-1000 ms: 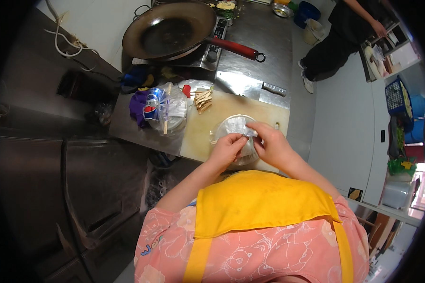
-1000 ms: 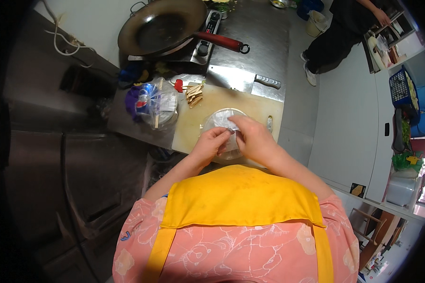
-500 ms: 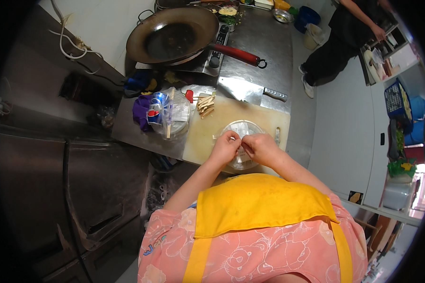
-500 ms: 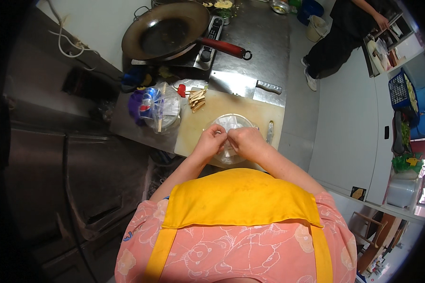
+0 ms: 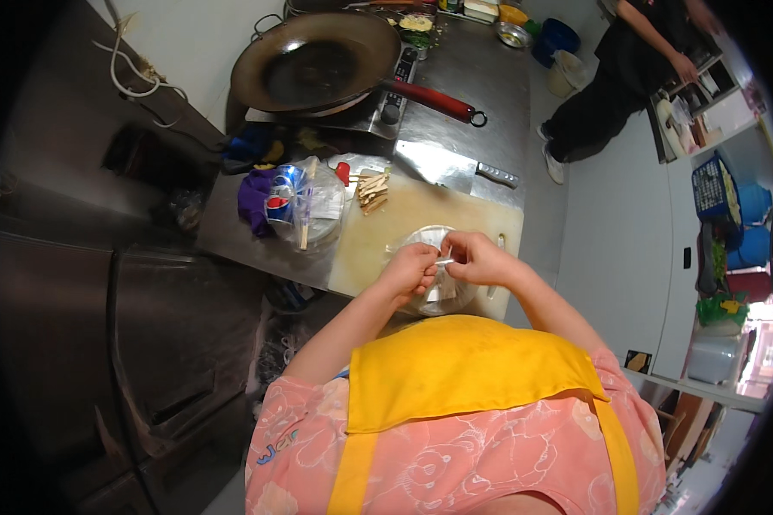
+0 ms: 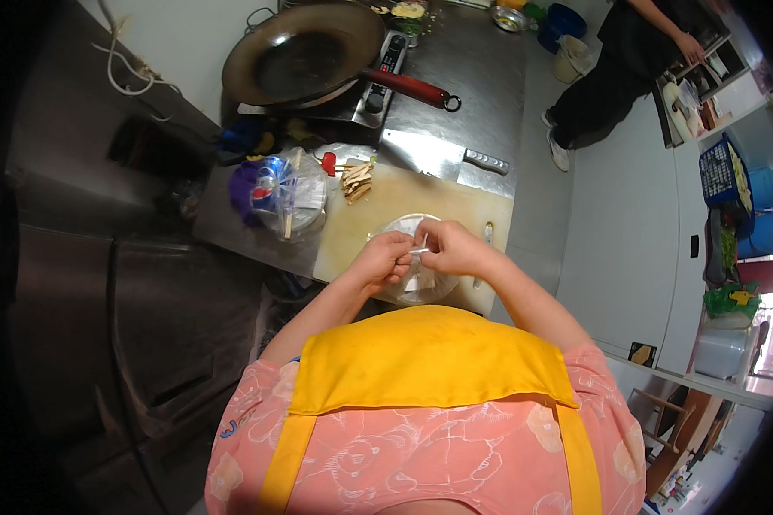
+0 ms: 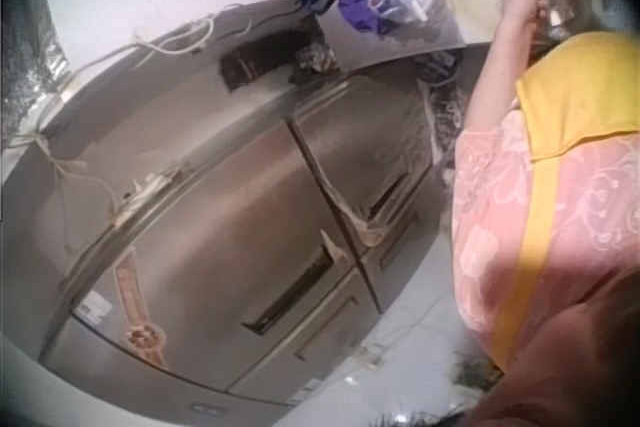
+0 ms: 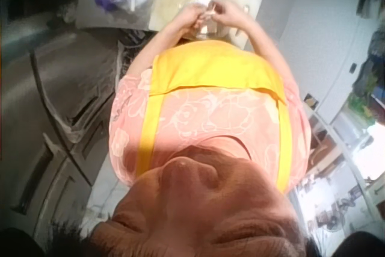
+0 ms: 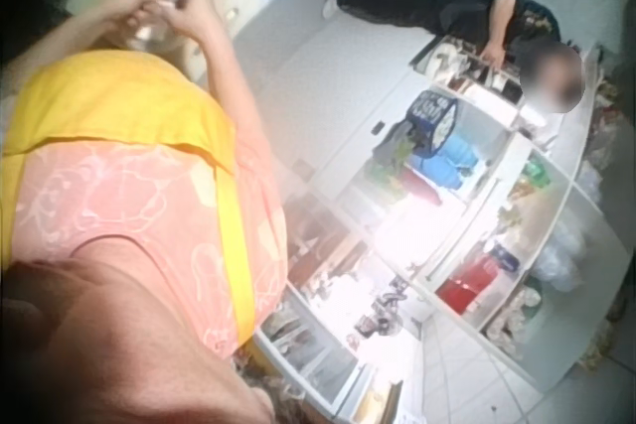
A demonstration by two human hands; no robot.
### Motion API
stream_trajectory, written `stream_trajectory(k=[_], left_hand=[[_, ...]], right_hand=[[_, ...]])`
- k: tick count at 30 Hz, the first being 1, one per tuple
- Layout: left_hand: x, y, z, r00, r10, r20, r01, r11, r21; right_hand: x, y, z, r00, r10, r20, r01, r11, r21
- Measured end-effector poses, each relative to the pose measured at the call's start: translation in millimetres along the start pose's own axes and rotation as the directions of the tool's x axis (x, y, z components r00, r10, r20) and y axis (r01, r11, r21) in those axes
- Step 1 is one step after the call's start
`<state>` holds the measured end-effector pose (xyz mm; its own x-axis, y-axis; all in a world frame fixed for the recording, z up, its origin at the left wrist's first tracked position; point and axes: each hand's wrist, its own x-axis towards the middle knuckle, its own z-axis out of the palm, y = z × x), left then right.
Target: The person chops green vegetables on a cutting board, places them into a plastic container, seals the container with a lid, and wraps it in a plastic bag. They then place a printed receipt on top of the wrapped container and move it to a table.
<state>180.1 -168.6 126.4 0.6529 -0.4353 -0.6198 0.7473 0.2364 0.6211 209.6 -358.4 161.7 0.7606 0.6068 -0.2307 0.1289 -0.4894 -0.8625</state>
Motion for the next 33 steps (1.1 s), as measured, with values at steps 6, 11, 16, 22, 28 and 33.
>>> stream_trajectory(k=[6, 11, 16, 22, 28, 33], left_hand=[[-4, -4, 1, 0.987, 0.035, -0.157, -0.019, 0.994, 0.106], [-33, 12, -50, 0.530, 0.780, -0.333, -0.356, 0.561, 0.747], [-74, 72, -142, 0.103, 0.961, -0.257, 0.148, 0.241, 0.959], [-56, 105, -194, 0.354, 0.935, -0.024, 0.093, -0.010, 0.996], [-57, 149, -210, 0.860, 0.478, -0.180, -0.409, 0.856, 0.316], [-92, 166, -173, 0.853, 0.486, -0.191, -0.365, 0.817, 0.446]], right_hand=[[-6, -14, 8, 0.989, -0.107, 0.098, 0.142, 0.845, -0.515], [-1, -20, -7, 0.934, 0.207, 0.291, -0.301, 0.894, 0.331], [2, -15, -2, 0.926, 0.248, 0.285, -0.361, 0.804, 0.473], [1, -9, 17, 0.987, 0.138, 0.082, -0.130, 0.987, -0.097], [-16, -27, 21, 0.941, 0.198, -0.275, -0.175, 0.979, 0.106], [-74, -60, 13, 0.859, 0.077, -0.506, -0.074, 0.997, 0.026]])
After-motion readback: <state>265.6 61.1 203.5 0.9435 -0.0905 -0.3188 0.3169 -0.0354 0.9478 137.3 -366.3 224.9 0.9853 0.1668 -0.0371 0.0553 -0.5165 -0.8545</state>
